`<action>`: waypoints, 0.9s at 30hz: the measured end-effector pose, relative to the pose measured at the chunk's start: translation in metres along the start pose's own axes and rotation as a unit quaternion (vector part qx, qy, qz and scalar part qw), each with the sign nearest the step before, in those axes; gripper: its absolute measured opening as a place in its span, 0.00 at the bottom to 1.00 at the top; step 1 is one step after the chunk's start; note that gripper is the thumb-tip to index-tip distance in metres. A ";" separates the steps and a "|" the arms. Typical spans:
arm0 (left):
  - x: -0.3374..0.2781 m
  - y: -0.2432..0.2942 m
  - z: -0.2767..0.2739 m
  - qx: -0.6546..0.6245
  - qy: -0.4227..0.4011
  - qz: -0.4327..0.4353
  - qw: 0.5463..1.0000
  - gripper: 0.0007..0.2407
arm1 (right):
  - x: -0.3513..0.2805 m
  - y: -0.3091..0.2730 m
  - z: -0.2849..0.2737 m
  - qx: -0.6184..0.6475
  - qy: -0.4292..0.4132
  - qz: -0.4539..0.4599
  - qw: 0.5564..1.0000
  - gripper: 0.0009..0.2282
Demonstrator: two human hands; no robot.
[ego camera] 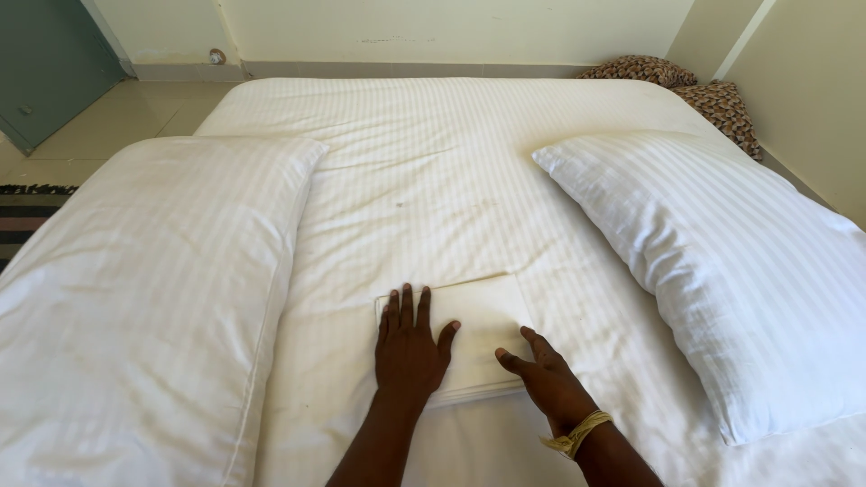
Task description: The person folds a white towel on a bed, repeatedly folding it into a smaller square and then rolling it. The person then picks up a white pillow and folds the pillowcase over the pillow.
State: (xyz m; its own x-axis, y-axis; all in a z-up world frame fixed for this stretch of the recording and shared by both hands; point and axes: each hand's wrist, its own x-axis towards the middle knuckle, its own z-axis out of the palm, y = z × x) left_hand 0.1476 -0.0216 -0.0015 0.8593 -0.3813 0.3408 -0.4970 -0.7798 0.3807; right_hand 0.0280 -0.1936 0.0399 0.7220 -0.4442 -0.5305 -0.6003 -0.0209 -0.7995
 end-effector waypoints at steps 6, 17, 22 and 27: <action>-0.011 0.005 -0.002 0.015 0.052 0.025 0.998 0.31 | -0.006 -0.009 -0.004 0.101 -0.012 0.029 0.994 0.42; 0.000 0.040 0.014 0.007 -0.065 0.055 0.996 0.31 | -0.001 -0.004 -0.007 0.176 0.016 0.040 0.983 0.38; -0.004 0.043 0.010 0.008 -0.025 0.068 0.997 0.32 | -0.077 -0.039 -0.046 0.454 0.214 0.012 0.865 0.24; -0.007 0.046 0.003 -0.011 0.004 0.069 0.998 0.32 | -0.134 -0.045 -0.166 0.536 0.286 -0.039 0.794 0.18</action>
State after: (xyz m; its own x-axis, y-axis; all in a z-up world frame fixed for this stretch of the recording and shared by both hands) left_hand 0.1192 -0.0559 0.0111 0.7812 -0.4802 0.3988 -0.6136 -0.7084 0.3488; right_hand -0.0990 -0.2819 0.1944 0.2842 -0.8190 -0.4984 0.2963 0.5694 -0.7668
